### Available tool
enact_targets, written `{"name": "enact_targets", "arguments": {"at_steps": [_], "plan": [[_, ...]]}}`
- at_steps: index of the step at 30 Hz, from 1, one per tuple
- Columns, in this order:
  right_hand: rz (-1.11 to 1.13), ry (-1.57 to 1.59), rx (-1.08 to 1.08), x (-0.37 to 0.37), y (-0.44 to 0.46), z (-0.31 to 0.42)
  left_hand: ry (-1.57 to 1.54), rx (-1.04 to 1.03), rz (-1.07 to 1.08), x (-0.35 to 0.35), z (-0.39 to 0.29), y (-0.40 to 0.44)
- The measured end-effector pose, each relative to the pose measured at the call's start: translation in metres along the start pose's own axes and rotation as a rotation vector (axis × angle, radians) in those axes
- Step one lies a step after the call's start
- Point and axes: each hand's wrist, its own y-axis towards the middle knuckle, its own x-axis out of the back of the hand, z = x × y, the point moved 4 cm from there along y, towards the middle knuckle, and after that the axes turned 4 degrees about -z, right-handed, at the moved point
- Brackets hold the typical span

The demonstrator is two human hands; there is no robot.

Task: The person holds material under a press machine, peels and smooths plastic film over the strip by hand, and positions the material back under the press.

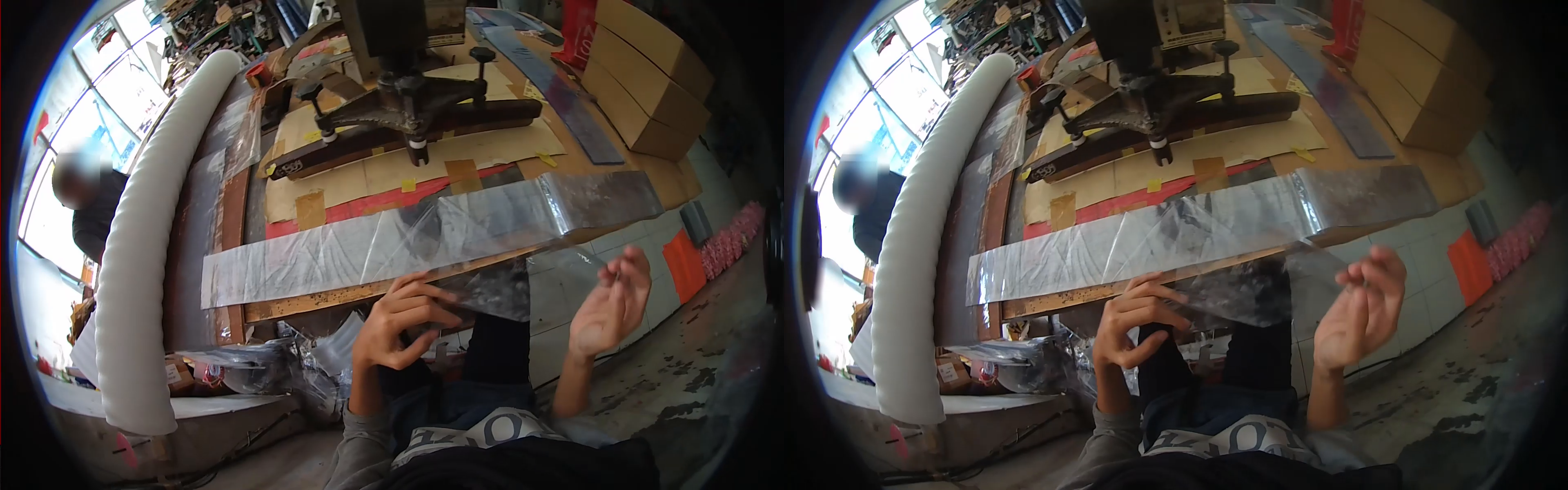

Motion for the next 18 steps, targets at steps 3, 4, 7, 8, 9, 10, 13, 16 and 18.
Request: {"name": "enact_targets", "arguments": {"at_steps": [3,4,7,8,9,10,13,16,18], "plan": [[-0.016,-0.258,0.089,0.037,-0.022,0.013,0.124,0.1,-0.124,0.011,-0.001,-0.007],[-0.028,-0.353,0.069,0.047,-0.027,0.012,0.177,0.125,-0.158,0.016,0.0,-0.01],[0.112,-0.842,-0.266,0.078,-0.026,-0.006,0.429,0.222,-0.308,0.042,0.001,-0.033],[0.105,-0.918,-0.244,0.09,-0.022,-0.01,0.521,0.263,-0.365,0.055,0.003,-0.043],[0.101,-0.991,-0.22,0.102,-0.013,-0.017,0.602,0.32,-0.45,0.071,0.006,-0.056],[0.097,-1.061,-0.2,0.113,-0.003,-0.025,0.685,0.38,-0.536,0.089,0.009,-0.07],[0.04,-1.156,-0.017,0.14,0.048,-0.053,1.077,0.478,-0.502,0.145,0.024,-0.1],[0.135,-1.316,0.134,0.155,0.115,-0.095,1.15,0.63,-0.422,0.19,0.044,-0.113],[0.354,-1.248,0.168,0.162,0.158,-0.134,1.175,0.681,-0.377,0.212,0.06,-0.12]]}}
